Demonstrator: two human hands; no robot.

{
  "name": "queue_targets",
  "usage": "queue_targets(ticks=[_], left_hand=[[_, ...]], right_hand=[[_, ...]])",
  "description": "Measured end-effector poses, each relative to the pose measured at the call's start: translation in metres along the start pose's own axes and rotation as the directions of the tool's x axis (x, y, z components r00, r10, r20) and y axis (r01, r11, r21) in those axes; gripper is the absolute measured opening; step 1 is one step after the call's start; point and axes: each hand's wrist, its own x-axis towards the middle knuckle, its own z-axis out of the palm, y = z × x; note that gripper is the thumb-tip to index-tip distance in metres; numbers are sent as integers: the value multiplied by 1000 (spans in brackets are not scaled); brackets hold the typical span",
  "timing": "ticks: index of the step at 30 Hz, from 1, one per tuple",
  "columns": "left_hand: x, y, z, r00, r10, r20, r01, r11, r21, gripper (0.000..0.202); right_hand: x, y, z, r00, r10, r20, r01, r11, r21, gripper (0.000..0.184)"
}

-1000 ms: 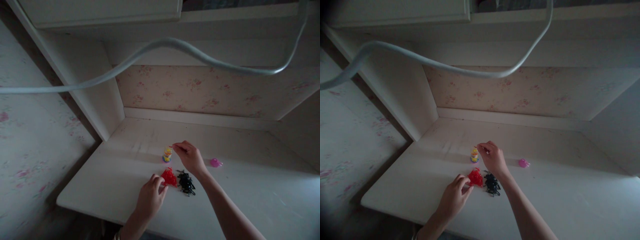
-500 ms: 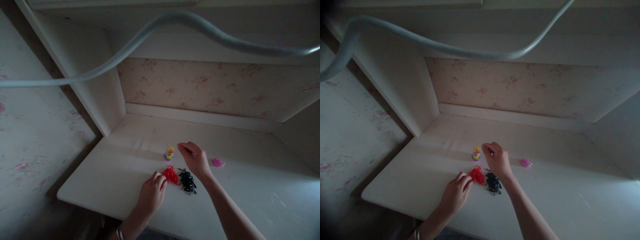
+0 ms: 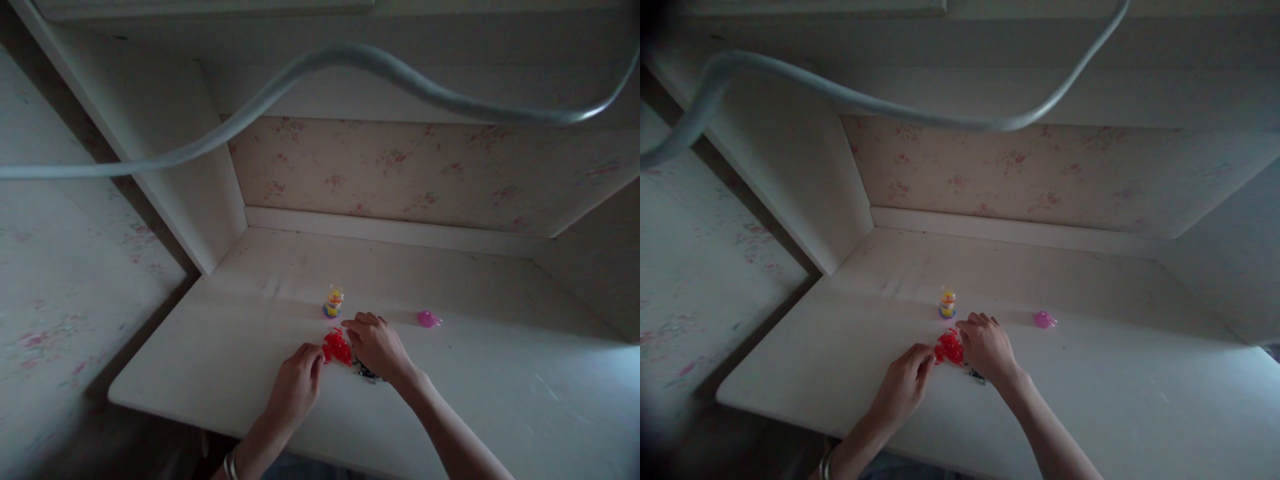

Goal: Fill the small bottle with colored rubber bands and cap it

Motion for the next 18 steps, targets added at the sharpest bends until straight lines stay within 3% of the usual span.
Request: queue_targets(ticks=[8,14,18], left_hand=[[2,-6,-1,993,-107,-46,98,981,-167,16],[2,-8,-2,987,-154,-37,141,963,-229,13],[3,-8,-3,994,-67,-88,49,980,-191,22]], right_hand=[[16,-2,4,978,-90,187,114,986,-120,29],[22,-1,6,982,-96,165,116,987,-114,21],[20,-2,7,988,-90,125,103,990,-99,24]])
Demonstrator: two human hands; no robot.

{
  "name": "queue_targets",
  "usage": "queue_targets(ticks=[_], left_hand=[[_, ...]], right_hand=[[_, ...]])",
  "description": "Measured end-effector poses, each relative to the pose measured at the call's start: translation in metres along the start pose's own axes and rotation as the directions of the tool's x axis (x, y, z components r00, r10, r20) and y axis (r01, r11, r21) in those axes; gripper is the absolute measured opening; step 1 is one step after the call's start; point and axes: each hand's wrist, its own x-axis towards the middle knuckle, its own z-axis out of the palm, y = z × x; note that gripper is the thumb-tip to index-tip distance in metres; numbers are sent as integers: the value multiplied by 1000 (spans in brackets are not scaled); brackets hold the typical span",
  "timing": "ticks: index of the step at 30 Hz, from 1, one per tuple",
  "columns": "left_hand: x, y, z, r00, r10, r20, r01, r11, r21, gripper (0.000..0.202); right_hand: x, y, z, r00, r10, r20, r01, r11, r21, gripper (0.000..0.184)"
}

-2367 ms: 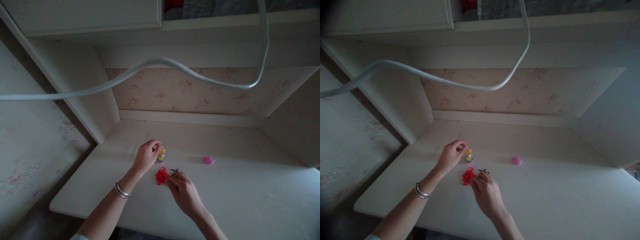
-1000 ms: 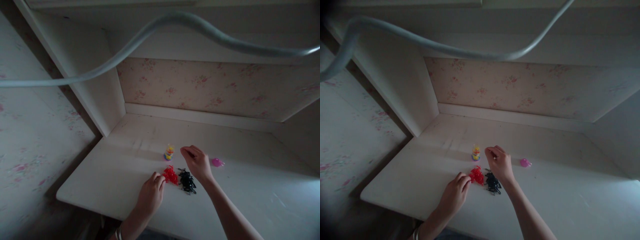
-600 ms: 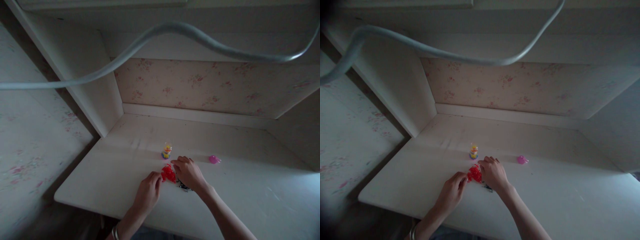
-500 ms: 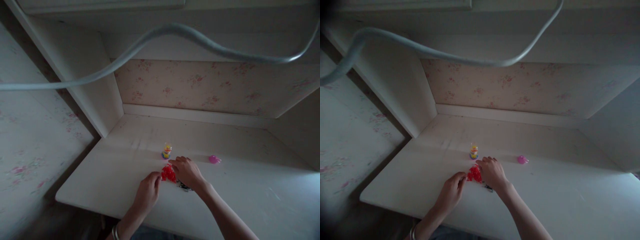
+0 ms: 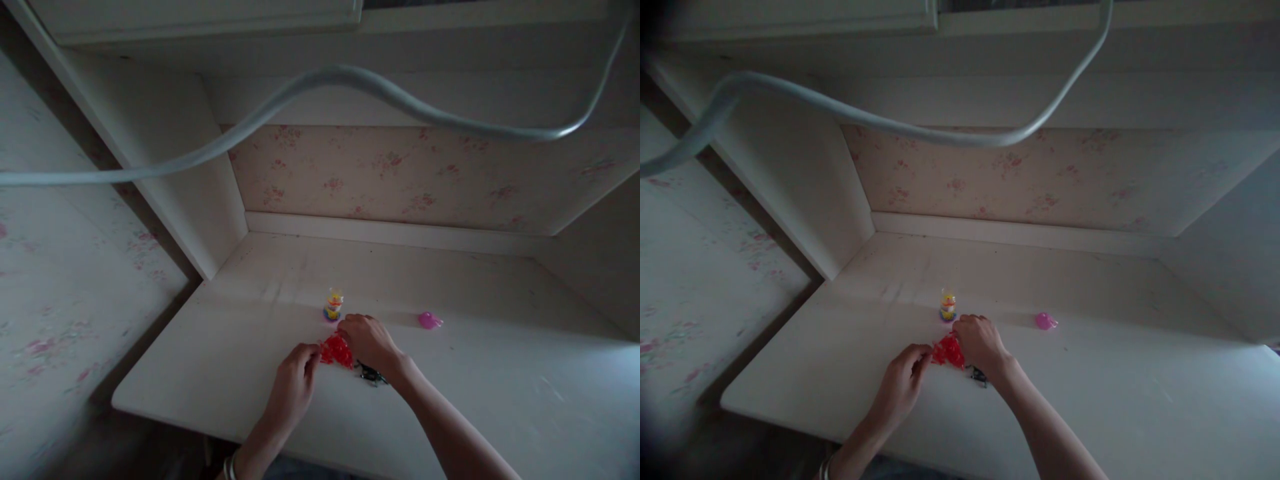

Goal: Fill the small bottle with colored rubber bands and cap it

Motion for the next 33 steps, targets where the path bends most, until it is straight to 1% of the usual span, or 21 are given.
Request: queue_targets(ticks=[2,3,4,7,10,13,16,18,20,22,25,29,31,33], left_hand=[[0,0,0,999,48,-8,-49,999,-10,25],[0,0,0,998,55,-9,-55,998,-22,25],[0,1,-1,999,46,-13,-46,998,-39,25],[1,5,-7,999,-34,-12,33,996,-87,22],[10,15,-21,997,-76,-20,74,993,-96,21],[30,32,-38,997,-37,-74,31,996,-78,23],[56,52,-51,989,56,-139,-63,997,-44,24],[73,63,-55,977,132,-170,-134,991,-1,23],[88,71,-55,963,196,-187,-191,981,45,19],[99,74,-51,952,242,-185,-230,969,89,16],[109,71,-41,950,271,-153,-252,959,132,17],[112,65,-30,957,274,-89,-261,955,141,21],[111,65,-30,957,278,-82,-263,952,155,20],[106,66,-33,957,270,-102,-250,953,172,20]], right_hand=[[-2,-1,0,1000,2,-14,-2,1000,7,27],[-4,-1,0,1000,4,-20,-4,1000,13,27],[-5,-2,0,1000,10,-28,-10,1000,23,28],[-10,-1,0,996,49,-72,-41,994,99,27],[-15,-1,0,986,99,-131,-69,974,216,26],[-23,-4,-1,962,160,-220,-67,923,379,25],[-35,-10,0,918,244,-312,-38,838,544,27],[-45,-15,2,895,295,-336,-19,775,632,28],[-56,-18,6,881,332,-337,-4,717,697,28],[-66,-20,11,871,358,-337,6,677,736,26],[-77,-18,16,863,381,-333,-1,659,752,24],[-82,-14,15,855,399,-331,-25,669,742,23],[-81,-13,13,857,399,-328,-24,665,746,23],[-78,-14,8,862,394,-320,-18,653,757,24]])
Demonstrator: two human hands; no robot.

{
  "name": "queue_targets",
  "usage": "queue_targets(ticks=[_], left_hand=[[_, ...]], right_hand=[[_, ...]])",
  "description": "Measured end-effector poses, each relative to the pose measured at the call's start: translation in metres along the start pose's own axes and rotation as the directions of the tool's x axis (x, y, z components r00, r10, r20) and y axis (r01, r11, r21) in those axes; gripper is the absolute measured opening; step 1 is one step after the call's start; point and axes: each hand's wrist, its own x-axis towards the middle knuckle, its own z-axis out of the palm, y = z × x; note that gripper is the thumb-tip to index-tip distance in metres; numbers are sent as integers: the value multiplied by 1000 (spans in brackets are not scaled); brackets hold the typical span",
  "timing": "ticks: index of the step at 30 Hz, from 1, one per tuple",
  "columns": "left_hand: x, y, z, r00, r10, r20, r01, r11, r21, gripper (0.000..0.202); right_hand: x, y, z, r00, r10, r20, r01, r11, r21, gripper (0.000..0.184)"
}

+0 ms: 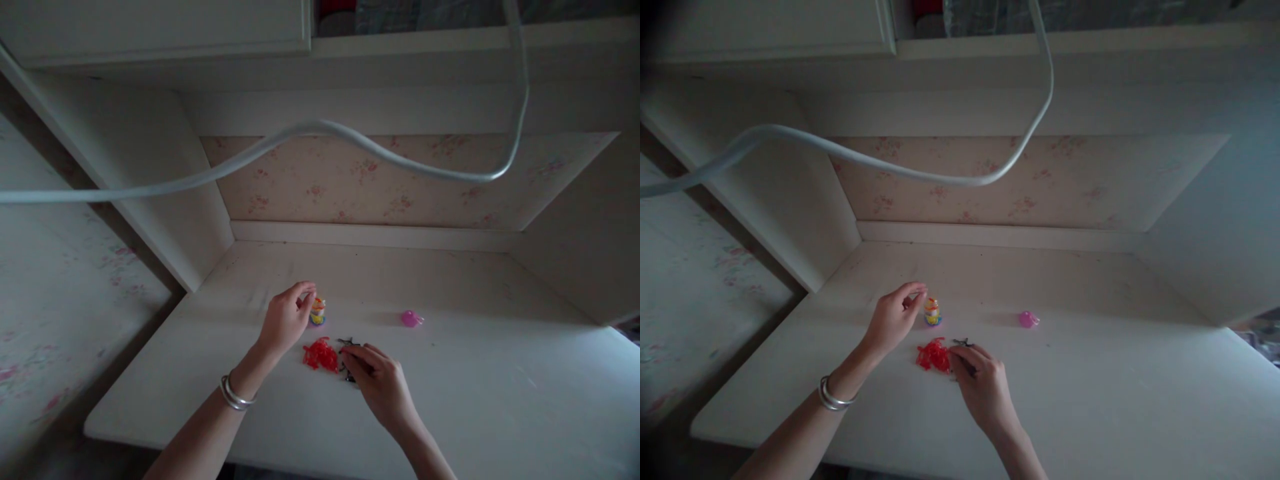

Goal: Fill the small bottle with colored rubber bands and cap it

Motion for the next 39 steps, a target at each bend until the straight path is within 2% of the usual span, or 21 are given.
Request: queue_targets(ticks=[4,7,9,12,16,20,25,30,34,37,39], left_hand=[[-17,-1,-9,997,-70,-43,69,997,-23,22],[-41,-8,-8,988,-148,-40,145,988,-61,22],[-61,-13,-1,980,-197,16,197,977,-77,21],[-92,-19,12,969,-197,148,203,979,-31,20],[-119,-22,27,958,-198,206,182,979,94,14],[-125,-22,34,957,-190,219,152,972,179,15],[-123,-23,36,956,-196,219,145,963,228,14],[-126,-30,40,969,-159,191,120,972,204,17],[-128,-34,39,978,-145,148,124,982,143,18],[-127,-34,37,985,-136,102,127,988,84,17],[-126,-35,36,989,-135,62,133,990,44,17]], right_hand=[[16,-11,-2,1000,4,2,-4,999,45,26],[36,-21,-2,999,-22,-37,25,997,70,27],[51,-27,-2,997,-46,-63,53,993,102,28],[74,-35,4,993,-57,-101,73,984,164,28],[94,-38,16,994,-50,-100,68,979,193,28],[101,-34,24,996,-55,-65,63,989,132,28],[100,-32,25,997,-46,-55,51,995,87,28],[99,-31,21,993,-59,-106,68,994,85,29],[91,-19,15,991,-38,-131,46,997,56,30],[79,-6,10,995,-74,-64,69,995,-76,29],[70,-1,7,994,-93,49,102,973,-207,28]])
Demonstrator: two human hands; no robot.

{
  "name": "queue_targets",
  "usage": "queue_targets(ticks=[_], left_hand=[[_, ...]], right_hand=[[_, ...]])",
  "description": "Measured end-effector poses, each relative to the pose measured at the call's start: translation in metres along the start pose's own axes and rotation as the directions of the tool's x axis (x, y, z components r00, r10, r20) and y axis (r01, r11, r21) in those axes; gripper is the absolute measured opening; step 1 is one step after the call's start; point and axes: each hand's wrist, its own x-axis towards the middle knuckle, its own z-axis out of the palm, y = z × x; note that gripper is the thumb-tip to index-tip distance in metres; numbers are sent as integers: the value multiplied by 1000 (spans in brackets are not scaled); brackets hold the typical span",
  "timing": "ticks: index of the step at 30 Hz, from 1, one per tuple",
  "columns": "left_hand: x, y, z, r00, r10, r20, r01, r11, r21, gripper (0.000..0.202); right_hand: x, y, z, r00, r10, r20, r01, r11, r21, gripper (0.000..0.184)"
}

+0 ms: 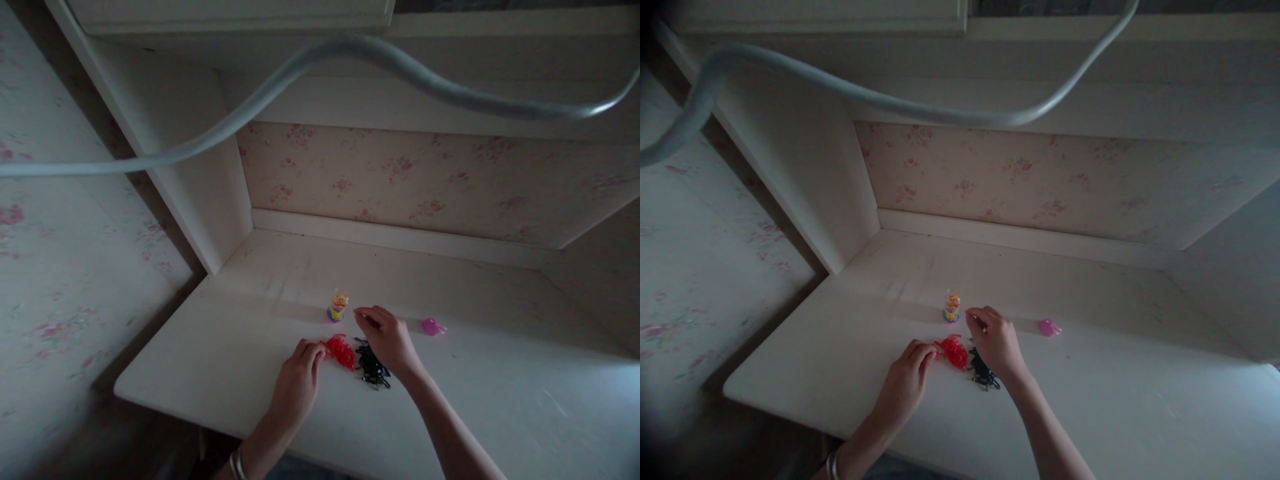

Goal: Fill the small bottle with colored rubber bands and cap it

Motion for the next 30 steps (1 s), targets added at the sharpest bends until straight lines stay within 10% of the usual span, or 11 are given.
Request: queue_targets(ticks=[7,14,30], left_hand=[[9,0,-5,992,-107,-61,96,981,-166,19],[14,0,-9,986,-169,-6,165,968,-190,24],[11,-8,1,993,-107,-48,108,994,14,26]], right_hand=[[-10,5,6,941,-1,338,169,868,-468,26],[0,9,20,909,19,416,217,830,-513,22],[-2,-4,-11,995,-90,43,97,977,-193,30]])
